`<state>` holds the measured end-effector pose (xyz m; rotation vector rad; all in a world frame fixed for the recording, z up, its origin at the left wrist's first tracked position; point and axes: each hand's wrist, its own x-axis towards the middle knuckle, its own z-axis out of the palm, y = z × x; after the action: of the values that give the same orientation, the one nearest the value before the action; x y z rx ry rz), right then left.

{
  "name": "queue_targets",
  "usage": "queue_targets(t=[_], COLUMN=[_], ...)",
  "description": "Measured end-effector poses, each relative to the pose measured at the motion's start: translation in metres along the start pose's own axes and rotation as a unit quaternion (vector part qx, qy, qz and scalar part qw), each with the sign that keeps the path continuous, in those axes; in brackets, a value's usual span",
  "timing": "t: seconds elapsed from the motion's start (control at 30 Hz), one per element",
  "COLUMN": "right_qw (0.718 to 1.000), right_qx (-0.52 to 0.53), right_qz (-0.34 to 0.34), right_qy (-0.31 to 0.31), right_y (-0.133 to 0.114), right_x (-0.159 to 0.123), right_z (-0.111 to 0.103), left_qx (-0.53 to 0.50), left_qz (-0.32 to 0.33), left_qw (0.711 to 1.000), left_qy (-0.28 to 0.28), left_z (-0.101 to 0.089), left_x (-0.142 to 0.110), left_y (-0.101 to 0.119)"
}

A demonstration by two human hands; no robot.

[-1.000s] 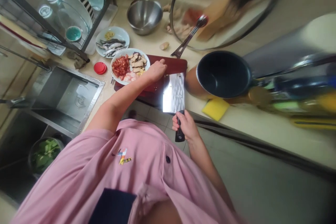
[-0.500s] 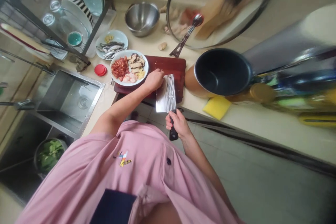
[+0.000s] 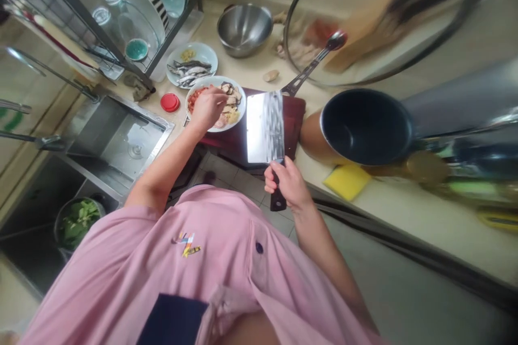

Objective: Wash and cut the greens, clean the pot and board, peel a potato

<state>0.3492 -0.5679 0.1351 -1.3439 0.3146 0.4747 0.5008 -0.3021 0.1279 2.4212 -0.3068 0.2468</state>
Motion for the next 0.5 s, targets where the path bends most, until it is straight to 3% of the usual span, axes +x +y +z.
queue_targets(t=[0.07,0.13,0.23,0.37,0.5], right_qw=[1.000,0.999,0.998,0.996,0.996], right_qx=[0.009,0.018,0.030,0.040,0.040], right_qz=[0.003,0.009,0.019,0.032,0.036], right_qy=[0.012,0.026,0.047,0.066,0.073], right_y=[0.003,0.008,0.018,0.028,0.034], right_x=[-0.007,-0.015,-0.024,-0.031,-0.038], right_z=[-0.007,-0.014,-0.021,-0.026,-0.031], left_qx=[-0.016,-0.034,-0.162,-0.369,-0.425], left_qz=[-0.095,-0.227,-0.399,-0.467,-0.513], left_qw=[0.993,0.966,0.898,0.803,0.742], left_qy=[0.074,0.122,0.089,0.032,0.072], left_z=[-0.022,-0.037,-0.042,-0.025,-0.009], left_x=[-0.022,-0.045,-0.065,-0.060,-0.044], left_y=[-0.016,-0.034,-0.054,-0.059,-0.054])
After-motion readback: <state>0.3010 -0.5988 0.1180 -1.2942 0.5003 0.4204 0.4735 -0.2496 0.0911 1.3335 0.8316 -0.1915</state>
